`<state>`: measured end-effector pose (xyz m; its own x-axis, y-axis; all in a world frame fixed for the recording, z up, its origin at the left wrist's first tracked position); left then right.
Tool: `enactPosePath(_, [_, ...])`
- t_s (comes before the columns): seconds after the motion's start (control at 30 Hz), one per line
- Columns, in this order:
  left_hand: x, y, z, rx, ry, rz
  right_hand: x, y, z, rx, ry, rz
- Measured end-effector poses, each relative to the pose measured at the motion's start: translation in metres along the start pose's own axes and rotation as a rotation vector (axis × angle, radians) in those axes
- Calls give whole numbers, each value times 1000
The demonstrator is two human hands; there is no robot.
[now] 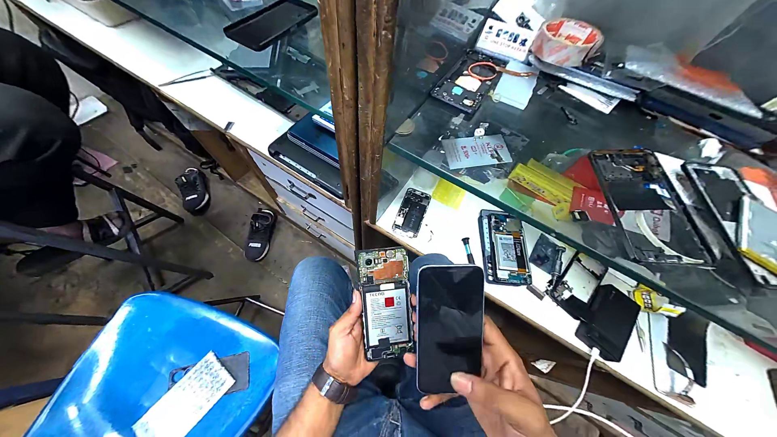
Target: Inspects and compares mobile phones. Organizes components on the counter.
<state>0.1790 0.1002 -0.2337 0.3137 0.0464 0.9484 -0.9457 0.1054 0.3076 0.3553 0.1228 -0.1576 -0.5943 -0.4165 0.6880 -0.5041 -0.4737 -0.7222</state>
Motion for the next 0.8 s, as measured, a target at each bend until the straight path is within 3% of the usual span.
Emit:
enactPosePath(0.53, [-12, -4, 1, 9, 84, -4, 5, 19, -2, 23, 4, 16])
enactPosePath(0.7, [-12, -4, 1, 3, 85, 3, 6, 18, -2, 42, 135, 4])
enactPosePath(0.8, [-11, -4, 1, 0, 84, 0, 5, 18, -2, 10, 117, -43])
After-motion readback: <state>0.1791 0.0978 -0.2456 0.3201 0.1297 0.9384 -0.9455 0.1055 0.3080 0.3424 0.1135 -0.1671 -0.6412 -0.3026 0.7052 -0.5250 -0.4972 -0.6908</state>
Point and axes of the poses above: each hand's wrist, its own z-axis away from the middle knuckle, its own x-axis out of the palm, y = z × x, the point moved 5 cm from there along -z, towards the middle knuckle, and after that the axes turned 2 degrees about -z, right-handed, at the moved point
